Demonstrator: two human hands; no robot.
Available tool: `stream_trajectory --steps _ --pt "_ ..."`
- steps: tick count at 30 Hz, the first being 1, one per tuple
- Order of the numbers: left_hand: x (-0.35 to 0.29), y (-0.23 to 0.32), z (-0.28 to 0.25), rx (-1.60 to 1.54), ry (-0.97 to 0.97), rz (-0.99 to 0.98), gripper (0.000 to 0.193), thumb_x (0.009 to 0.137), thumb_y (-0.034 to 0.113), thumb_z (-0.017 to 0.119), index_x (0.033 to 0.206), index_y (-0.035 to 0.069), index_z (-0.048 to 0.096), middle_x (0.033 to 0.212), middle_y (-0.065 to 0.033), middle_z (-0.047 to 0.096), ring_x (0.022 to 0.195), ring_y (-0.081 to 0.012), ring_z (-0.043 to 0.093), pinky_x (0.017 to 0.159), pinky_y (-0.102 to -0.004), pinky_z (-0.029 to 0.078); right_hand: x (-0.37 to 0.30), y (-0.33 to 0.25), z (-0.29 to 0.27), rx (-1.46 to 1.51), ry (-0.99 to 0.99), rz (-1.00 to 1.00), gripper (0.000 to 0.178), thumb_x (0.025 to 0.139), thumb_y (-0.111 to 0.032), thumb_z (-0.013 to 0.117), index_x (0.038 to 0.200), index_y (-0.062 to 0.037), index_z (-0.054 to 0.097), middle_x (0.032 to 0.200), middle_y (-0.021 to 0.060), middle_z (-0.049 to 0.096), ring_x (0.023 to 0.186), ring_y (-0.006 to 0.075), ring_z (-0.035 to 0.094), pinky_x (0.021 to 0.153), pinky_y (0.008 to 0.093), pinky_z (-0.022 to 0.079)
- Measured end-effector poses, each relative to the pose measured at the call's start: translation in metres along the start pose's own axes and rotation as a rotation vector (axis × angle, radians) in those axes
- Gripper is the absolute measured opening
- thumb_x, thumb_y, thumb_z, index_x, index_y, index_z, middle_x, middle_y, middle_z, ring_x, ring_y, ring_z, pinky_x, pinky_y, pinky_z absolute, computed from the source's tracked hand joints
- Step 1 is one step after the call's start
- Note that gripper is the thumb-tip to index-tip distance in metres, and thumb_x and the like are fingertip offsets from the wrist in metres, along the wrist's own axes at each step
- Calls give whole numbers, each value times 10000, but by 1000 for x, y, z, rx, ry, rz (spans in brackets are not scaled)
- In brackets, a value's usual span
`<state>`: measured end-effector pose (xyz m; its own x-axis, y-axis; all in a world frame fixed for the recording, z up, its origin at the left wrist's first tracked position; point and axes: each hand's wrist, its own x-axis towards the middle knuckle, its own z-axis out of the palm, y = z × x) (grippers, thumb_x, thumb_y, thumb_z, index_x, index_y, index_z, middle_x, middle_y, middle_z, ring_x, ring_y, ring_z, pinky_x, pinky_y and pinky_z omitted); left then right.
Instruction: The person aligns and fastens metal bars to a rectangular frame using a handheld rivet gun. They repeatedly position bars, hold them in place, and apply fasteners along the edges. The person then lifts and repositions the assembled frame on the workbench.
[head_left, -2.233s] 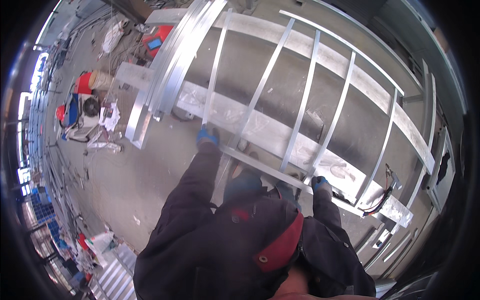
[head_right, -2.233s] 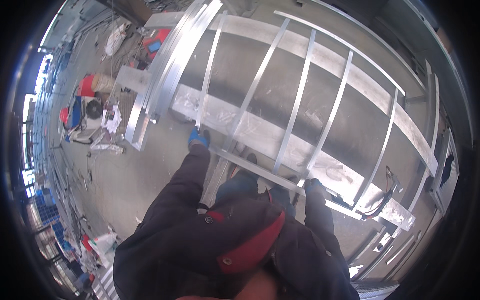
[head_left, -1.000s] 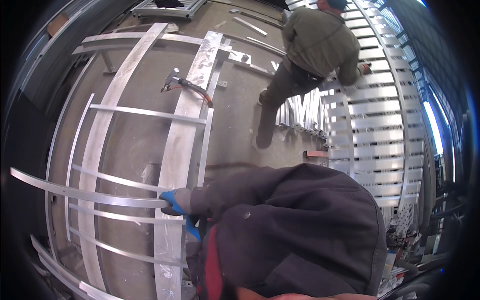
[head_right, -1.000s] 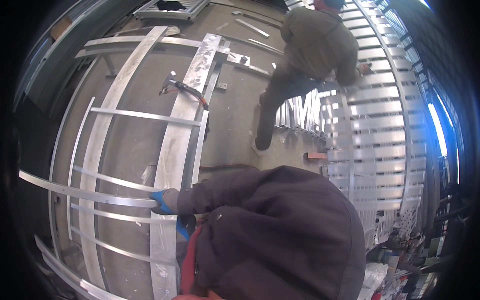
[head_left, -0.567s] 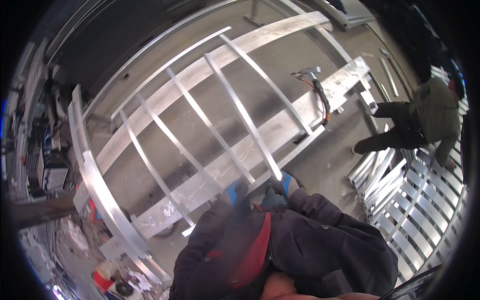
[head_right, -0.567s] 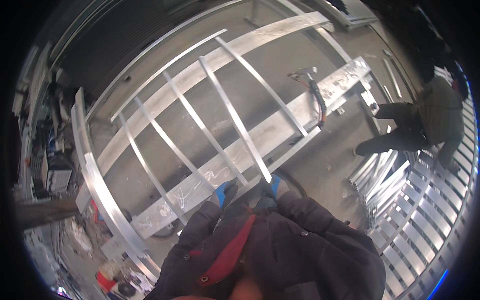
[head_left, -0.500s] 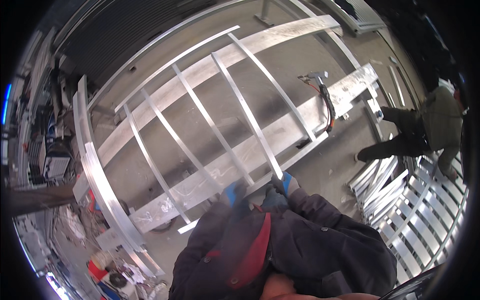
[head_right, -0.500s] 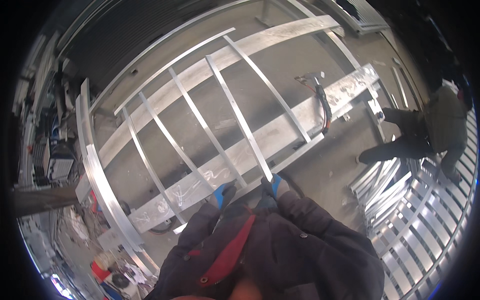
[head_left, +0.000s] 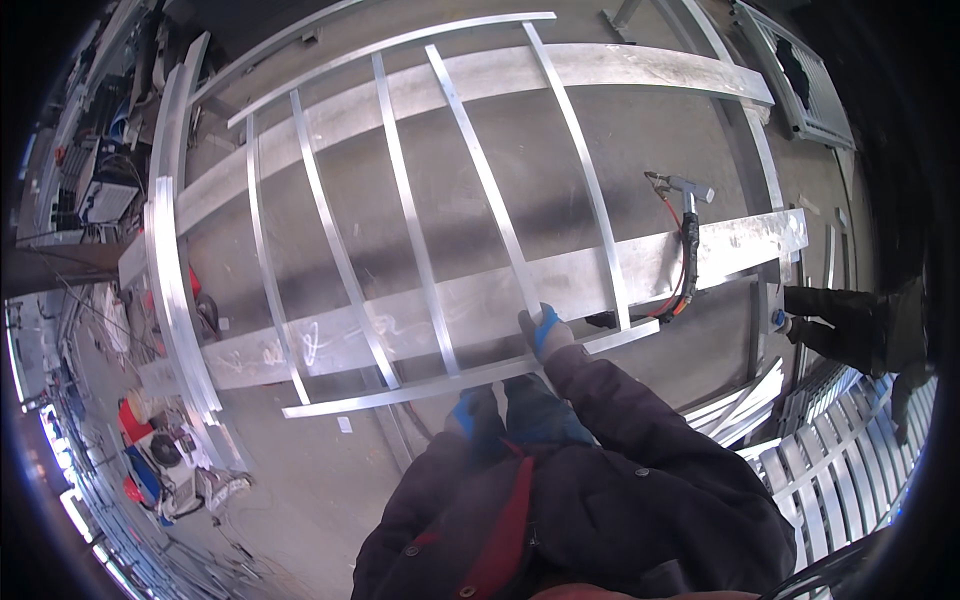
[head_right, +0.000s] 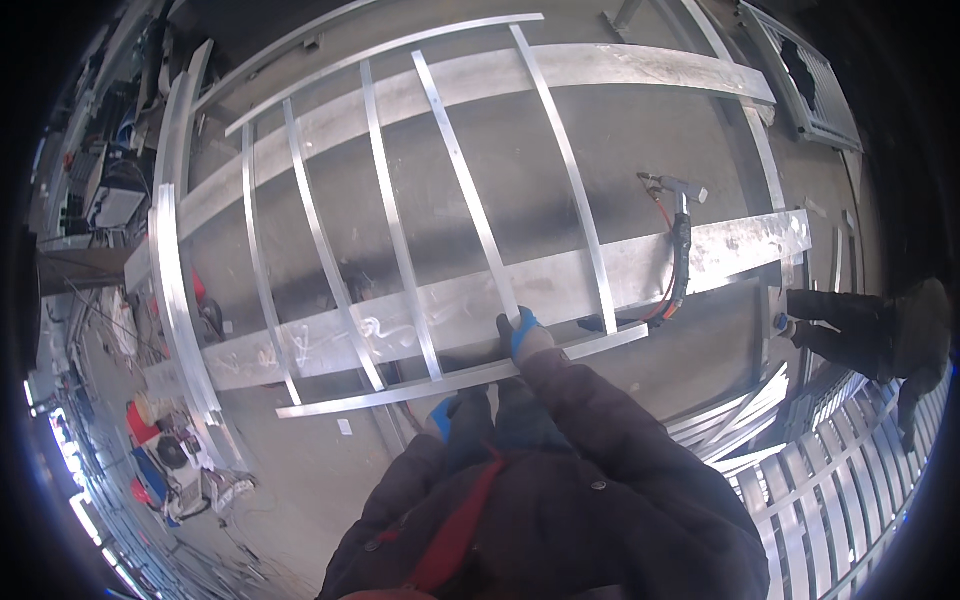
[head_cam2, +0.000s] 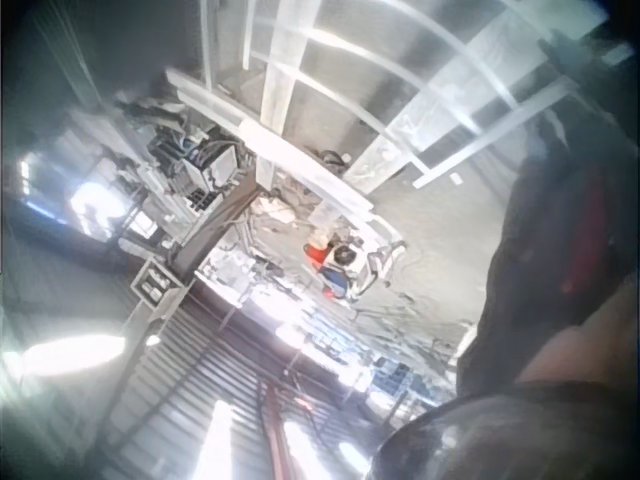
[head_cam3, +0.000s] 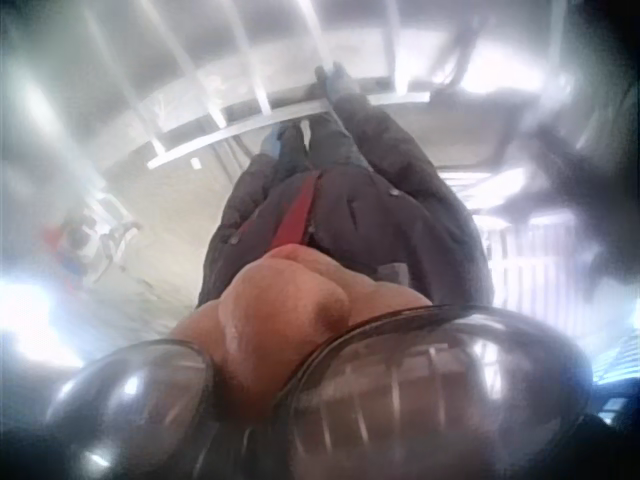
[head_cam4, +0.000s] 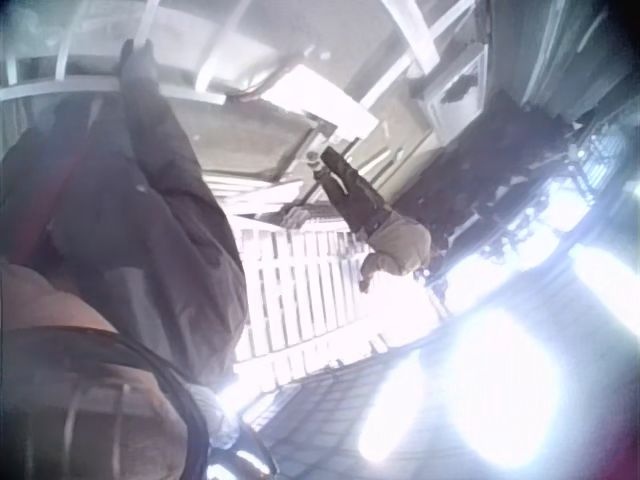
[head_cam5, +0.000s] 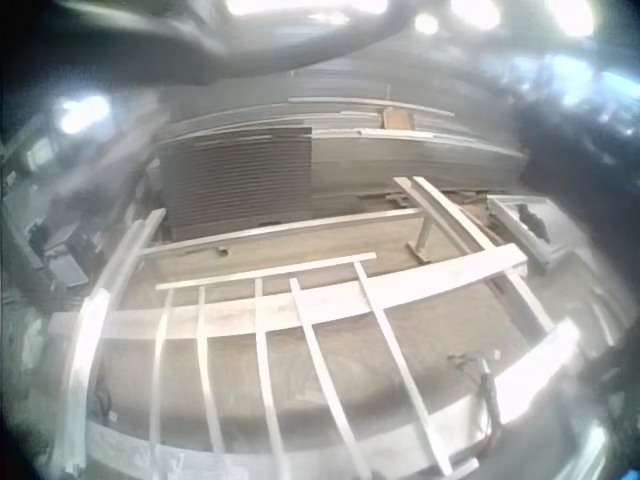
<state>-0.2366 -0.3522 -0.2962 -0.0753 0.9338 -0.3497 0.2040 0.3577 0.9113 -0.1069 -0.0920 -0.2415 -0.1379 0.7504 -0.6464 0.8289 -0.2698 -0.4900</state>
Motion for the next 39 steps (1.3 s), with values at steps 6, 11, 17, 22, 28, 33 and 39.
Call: stream_trajectory --steps 6,11,17,22,28,33,39 --pt "-1 29 14 -178 44 -223 384 852 218 730 1183 48 634 1083 -147 659 1081 -321 637 923 -395 523 12 -7 8 -7 -50 22 657 947 -589 581 1342 -64 577 1090 236 728 1066 450 682 937 507 526" --pt "-6 1 37 -4 86 -189 432 913 225 690 1300 46 618 1215 -158 662 1183 -326 625 1006 -368 500 13 -22 6 -27 -83 18 662 950 -604 552 1315 -53 585 1109 248 724 1092 453 675 967 502 511" --pt "-11 -15 45 -168 65 -366 369 992 236 613 1305 43 616 1245 -158 660 1199 -318 618 1022 -382 494 23 -30 11 -76 -58 11 675 953 -621 526 1299 -45 586 1140 268 713 1107 463 668 984 505 502" --pt "-7 -9 39 -16 -15 -296 368 1026 234 608 1339 41 609 1246 -117 678 1167 -228 649 1013 -359 511 26 -33 12 -127 -51 22 680 953 -625 528 1298 -42 590 1129 268 716 1106 469 666 973 513 508" --pt "21 -26 31 399 -39 -72 366 1074 188 475 1389 20 555 1313 -147 614 1226 -243 587 1049 -368 483 41 -23 14 -140 -97 -63 581 969 -537 567 1313 -72 621 1201 232 711 1169 437 650 1006 493 507" --pt "20 -51 43 -438 50 -422 318 1088 179 466 1351 37 575 1214 -100 640 1120 -220 620 960 -347 517 49 -13 22 -419 -8 -133 756 963 -701 465 1406 -95 554 1189 229 719 1140 420 670 996 479 509" --pt "34 -53 60 -580 97 -357 281 1071 175 513 1317 61 589 1114 -53 652 1033 -193 640 879 -335 542 46 -2 -10 -413 16 -204 756 970 -660 492 1488 -109 511 1241 171 722 1140 349 687 996 442 513"
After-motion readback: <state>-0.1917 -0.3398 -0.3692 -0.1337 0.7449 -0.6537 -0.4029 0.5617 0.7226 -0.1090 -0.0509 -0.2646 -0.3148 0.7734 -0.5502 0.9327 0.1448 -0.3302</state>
